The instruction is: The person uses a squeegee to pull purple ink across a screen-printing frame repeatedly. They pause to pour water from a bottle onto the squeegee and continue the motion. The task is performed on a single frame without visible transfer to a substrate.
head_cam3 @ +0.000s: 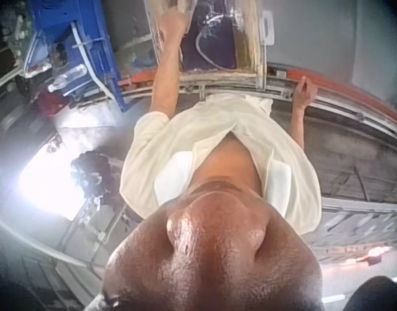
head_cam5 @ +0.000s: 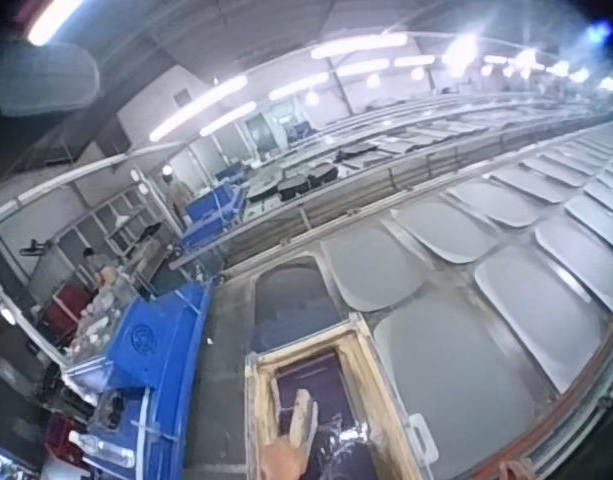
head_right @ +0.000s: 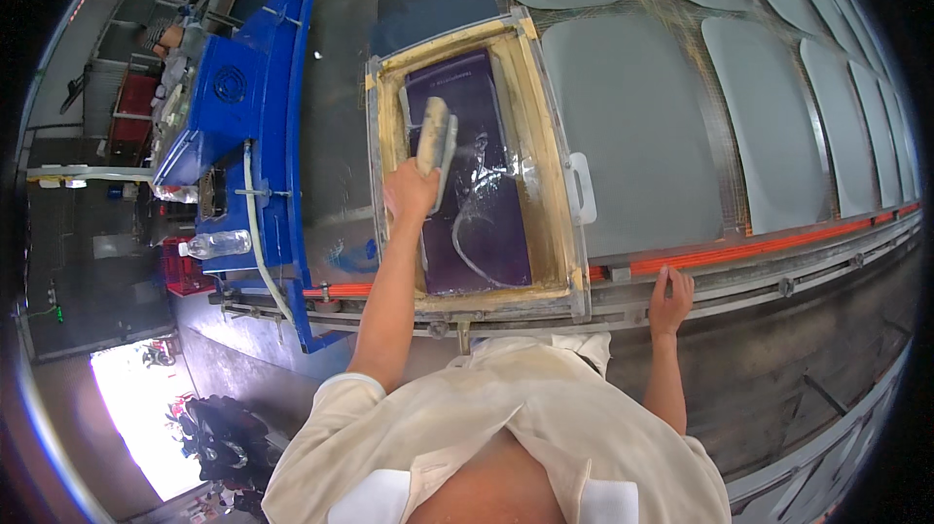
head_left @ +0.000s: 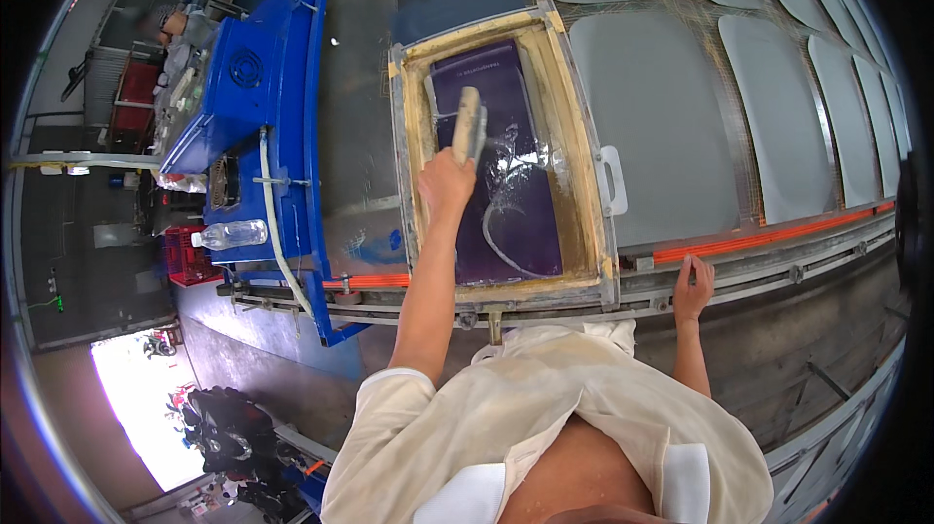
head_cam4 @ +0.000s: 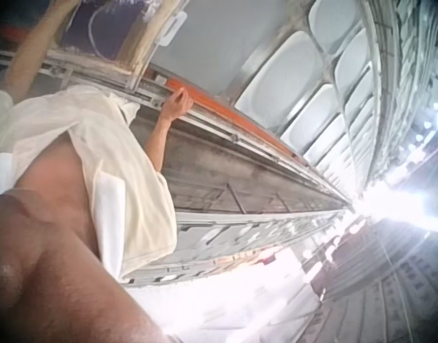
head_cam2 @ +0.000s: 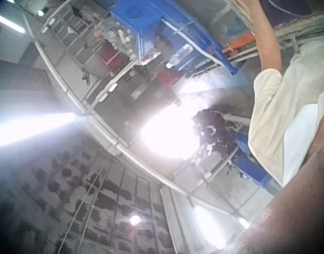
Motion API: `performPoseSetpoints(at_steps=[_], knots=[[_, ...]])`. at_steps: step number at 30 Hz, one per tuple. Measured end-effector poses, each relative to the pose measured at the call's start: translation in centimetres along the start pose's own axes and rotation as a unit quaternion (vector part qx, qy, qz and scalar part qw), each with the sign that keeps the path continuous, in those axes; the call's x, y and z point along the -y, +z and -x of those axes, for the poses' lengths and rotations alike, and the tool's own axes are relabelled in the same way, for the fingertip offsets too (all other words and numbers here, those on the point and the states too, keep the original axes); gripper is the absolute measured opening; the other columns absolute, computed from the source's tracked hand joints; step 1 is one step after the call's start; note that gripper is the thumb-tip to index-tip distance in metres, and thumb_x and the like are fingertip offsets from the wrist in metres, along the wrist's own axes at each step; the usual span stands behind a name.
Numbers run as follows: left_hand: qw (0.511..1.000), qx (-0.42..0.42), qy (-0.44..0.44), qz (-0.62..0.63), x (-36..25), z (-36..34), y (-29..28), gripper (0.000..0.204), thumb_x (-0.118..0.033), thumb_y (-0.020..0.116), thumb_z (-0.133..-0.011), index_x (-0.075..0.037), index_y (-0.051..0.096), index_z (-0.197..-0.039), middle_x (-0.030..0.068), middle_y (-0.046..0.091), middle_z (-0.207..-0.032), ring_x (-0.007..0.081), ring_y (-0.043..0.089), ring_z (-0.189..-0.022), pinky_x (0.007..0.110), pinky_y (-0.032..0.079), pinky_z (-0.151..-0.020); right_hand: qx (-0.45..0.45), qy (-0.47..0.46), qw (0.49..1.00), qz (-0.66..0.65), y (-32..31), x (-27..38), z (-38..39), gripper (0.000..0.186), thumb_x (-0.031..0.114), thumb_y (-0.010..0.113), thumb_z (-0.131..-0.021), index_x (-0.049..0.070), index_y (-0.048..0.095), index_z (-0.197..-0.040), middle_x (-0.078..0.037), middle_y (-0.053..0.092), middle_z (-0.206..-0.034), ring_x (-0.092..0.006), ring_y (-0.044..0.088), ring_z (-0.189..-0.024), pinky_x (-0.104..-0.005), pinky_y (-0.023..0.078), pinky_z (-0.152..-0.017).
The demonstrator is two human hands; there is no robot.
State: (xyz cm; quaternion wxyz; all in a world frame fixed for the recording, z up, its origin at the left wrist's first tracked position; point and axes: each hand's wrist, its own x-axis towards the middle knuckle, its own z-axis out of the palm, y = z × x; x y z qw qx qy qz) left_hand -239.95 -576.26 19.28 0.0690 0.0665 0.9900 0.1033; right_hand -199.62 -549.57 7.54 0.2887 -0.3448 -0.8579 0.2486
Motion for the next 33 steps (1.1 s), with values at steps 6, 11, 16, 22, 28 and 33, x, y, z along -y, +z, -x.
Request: performPoseSetpoints(at_steps=[6,11,16,22,28,33], knots=[[1.000,-0.014,0.023,-0.015,-2.0,-2.2,-1.2,0.036,-0.036,0.073,-0.084,-0.005,0.074,-0.103,0.0234,0.074,-0.095,0.0437,0.070,-0.096,0.053,0.055,-0.083,-0.009,0.025,1.000,-0.009,0.0,-0.5,0.2,0.007,0.008,0.067,-0.096,0.001,0.068,-0.095,-0.013,0.067,-0.088,-0.0344,0.061,-0.081,-0.0430,0.048,-0.075],[0.991,-0.092,-0.096,-0.025,0.5,-8.2,-0.5,0.038,-0.035,0.075,-0.083,-0.003,0.073,-0.104,0.0239,0.074,-0.100,0.0447,0.070,-0.099,0.053,0.055,-0.085,0.002,0.038,0.999,-0.022,-0.1,0.0,-0.2,0.004,0.006,0.067,-0.095,0.002,0.068,-0.094,-0.012,0.067,-0.086,-0.0331,0.061,-0.080,-0.0424,0.048,-0.073],[0.983,-0.123,-0.132,-0.039,1.8,-13.0,0.3,0.035,-0.032,0.074,-0.083,-0.003,0.074,-0.101,0.0234,0.073,-0.105,0.0450,0.070,-0.100,0.053,0.056,-0.085,0.015,0.043,0.998,-0.032,-0.5,0.7,-0.5,0.005,0.005,0.067,-0.095,0.001,0.068,-0.092,-0.012,0.067,-0.086,-0.0324,0.060,-0.079,-0.0417,0.048,-0.073],[0.992,-0.089,-0.072,-0.059,-2.5,-13.4,0.8,0.033,-0.032,0.074,-0.082,-0.004,0.073,-0.098,0.0219,0.074,-0.100,0.0415,0.071,-0.097,0.052,0.056,-0.083,0.013,0.055,0.998,-0.021,-0.1,0.2,-0.2,0.005,0.006,0.067,-0.095,0.001,0.068,-0.092,-0.012,0.067,-0.086,-0.0314,0.060,-0.078,-0.0414,0.048,-0.074],[0.991,-0.045,0.119,-0.045,-4.1,-13.9,1.1,0.027,-0.033,0.073,-0.084,-0.009,0.073,-0.096,0.0185,0.074,-0.091,0.0402,0.071,-0.090,0.053,0.054,-0.078,0.010,0.045,0.999,-0.027,-0.2,0.2,0.0,0.005,0.005,0.067,-0.095,0.001,0.068,-0.092,-0.012,0.067,-0.085,-0.0315,0.060,-0.076,-0.0408,0.048,-0.074],[0.958,-0.012,0.287,-0.018,-2.9,-11.8,1.8,0.029,-0.036,0.072,-0.086,-0.015,0.075,-0.107,0.0124,0.074,-0.096,0.0375,0.070,-0.090,0.049,0.054,-0.077,-0.005,0.019,1.000,-0.016,-0.1,0.2,-0.1,0.005,0.006,0.067,-0.095,0.001,0.068,-0.092,-0.011,0.066,-0.083,-0.0310,0.059,-0.075,-0.0396,0.047,-0.074]])
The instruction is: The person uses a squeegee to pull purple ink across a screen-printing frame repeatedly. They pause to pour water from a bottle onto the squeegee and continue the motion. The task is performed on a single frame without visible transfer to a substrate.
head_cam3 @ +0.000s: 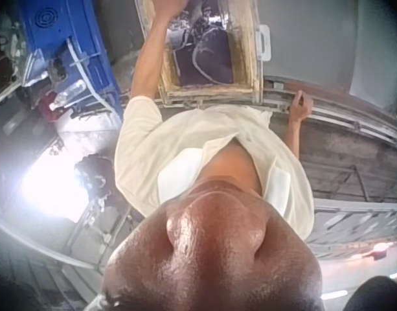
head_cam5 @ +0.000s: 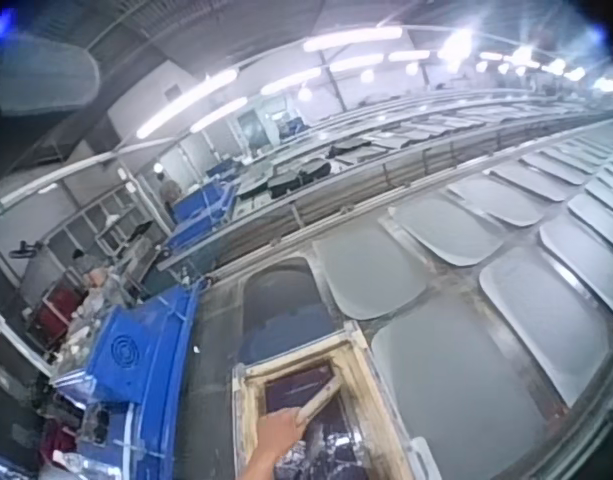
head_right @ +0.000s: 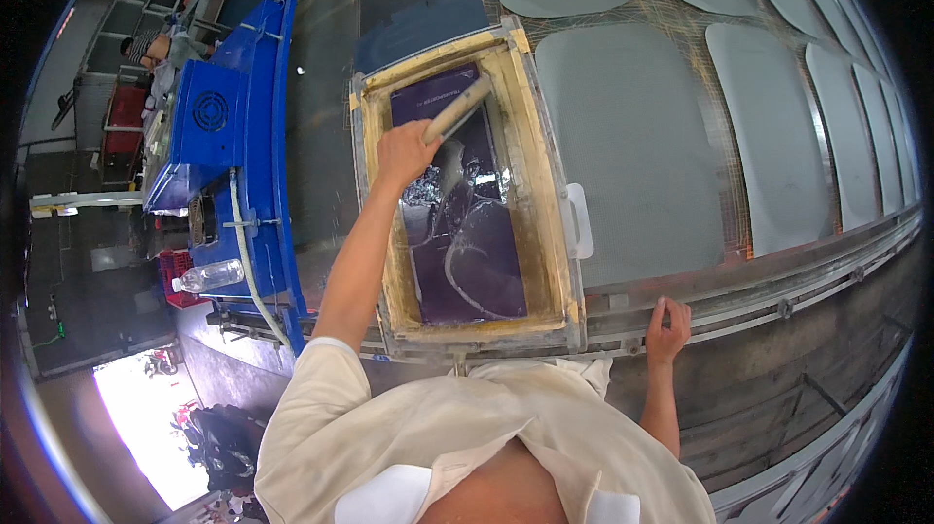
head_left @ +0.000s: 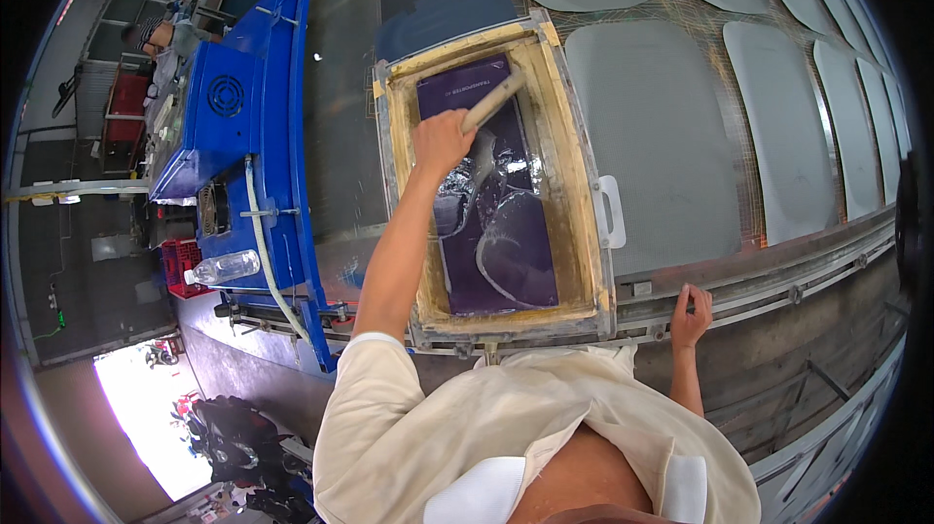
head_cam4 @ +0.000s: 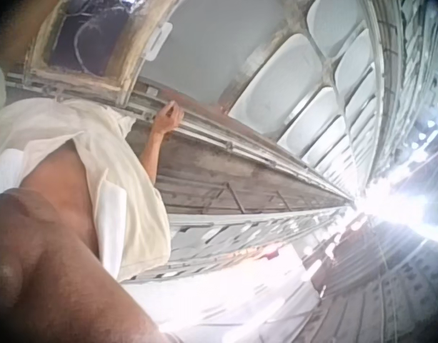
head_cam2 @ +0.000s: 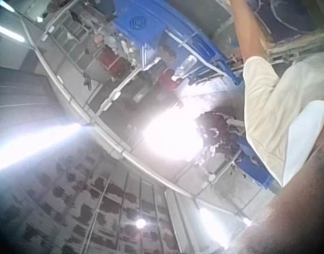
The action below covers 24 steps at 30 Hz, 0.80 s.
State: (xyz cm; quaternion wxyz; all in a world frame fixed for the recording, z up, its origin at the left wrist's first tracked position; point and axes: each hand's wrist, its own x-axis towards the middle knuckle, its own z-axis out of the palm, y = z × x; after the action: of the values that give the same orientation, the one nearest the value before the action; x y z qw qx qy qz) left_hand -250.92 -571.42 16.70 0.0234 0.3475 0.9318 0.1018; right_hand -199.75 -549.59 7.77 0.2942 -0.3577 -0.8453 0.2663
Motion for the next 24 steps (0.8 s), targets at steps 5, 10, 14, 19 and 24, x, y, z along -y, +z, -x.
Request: performPoseSetpoints(at_steps=[5,10,14,19,24], knots=[[0.991,0.027,0.115,0.060,0.7,4.6,-1.4,0.024,-0.025,0.078,-0.080,-0.016,0.076,-0.103,0.0035,0.076,-0.099,0.0299,0.069,-0.090,0.044,0.054,-0.078,-0.009,0.008,1.000,-0.006,0.2,-0.1,0.2,0.005,0.006,0.068,-0.095,0.002,0.068,-0.092,-0.011,0.066,-0.082,-0.0298,0.060,-0.075,-0.0403,0.047,-0.076],[0.972,-0.016,0.219,0.088,1.0,1.3,-2.7,0.029,-0.008,0.079,-0.072,-0.020,0.077,-0.099,-0.0069,0.075,-0.101,0.0200,0.062,-0.091,0.038,0.040,-0.089,-0.005,0.007,1.000,-0.001,0.3,-0.2,0.2,0.006,0.007,0.068,-0.094,0.001,0.069,-0.092,-0.010,0.067,-0.083,-0.0274,0.062,-0.076,-0.0386,0.048,-0.076],[0.930,0.041,0.357,0.079,-0.9,-2.3,-2.6,0.033,-0.001,0.075,-0.072,-0.021,0.078,-0.097,-0.0097,0.074,-0.102,0.0162,0.059,-0.103,0.041,0.031,-0.098,-0.030,0.024,0.999,0.011,0.6,-0.1,0.1,0.007,0.009,0.070,-0.093,0.002,0.070,-0.091,-0.009,0.067,-0.080,-0.0241,0.061,-0.074,-0.0361,0.049,-0.072],[0.883,0.098,0.446,0.108,-3.1,-4.4,0.7,0.038,0.004,0.073,-0.070,-0.022,0.080,-0.098,-0.0093,0.074,-0.105,0.0157,0.058,-0.110,0.043,0.029,-0.101,-0.019,0.035,0.999,0.029,0.6,-0.6,0.8,0.010,0.012,0.071,-0.094,0.002,0.071,-0.091,-0.008,0.068,-0.082,-0.0231,0.061,-0.075,-0.0349,0.050,-0.071],[0.907,0.083,0.399,0.105,-2.2,-3.9,2.4,0.038,0.004,0.073,-0.070,-0.021,0.080,-0.097,-0.0091,0.073,-0.107,0.0159,0.058,-0.115,0.044,0.028,-0.102,0.017,0.099,0.993,-0.059,1.8,1.2,-0.9,0.015,0.015,0.071,-0.095,0.000,0.072,-0.097,-0.009,0.070,-0.085,-0.0193,0.063,-0.077,-0.0324,0.050,-0.073]])
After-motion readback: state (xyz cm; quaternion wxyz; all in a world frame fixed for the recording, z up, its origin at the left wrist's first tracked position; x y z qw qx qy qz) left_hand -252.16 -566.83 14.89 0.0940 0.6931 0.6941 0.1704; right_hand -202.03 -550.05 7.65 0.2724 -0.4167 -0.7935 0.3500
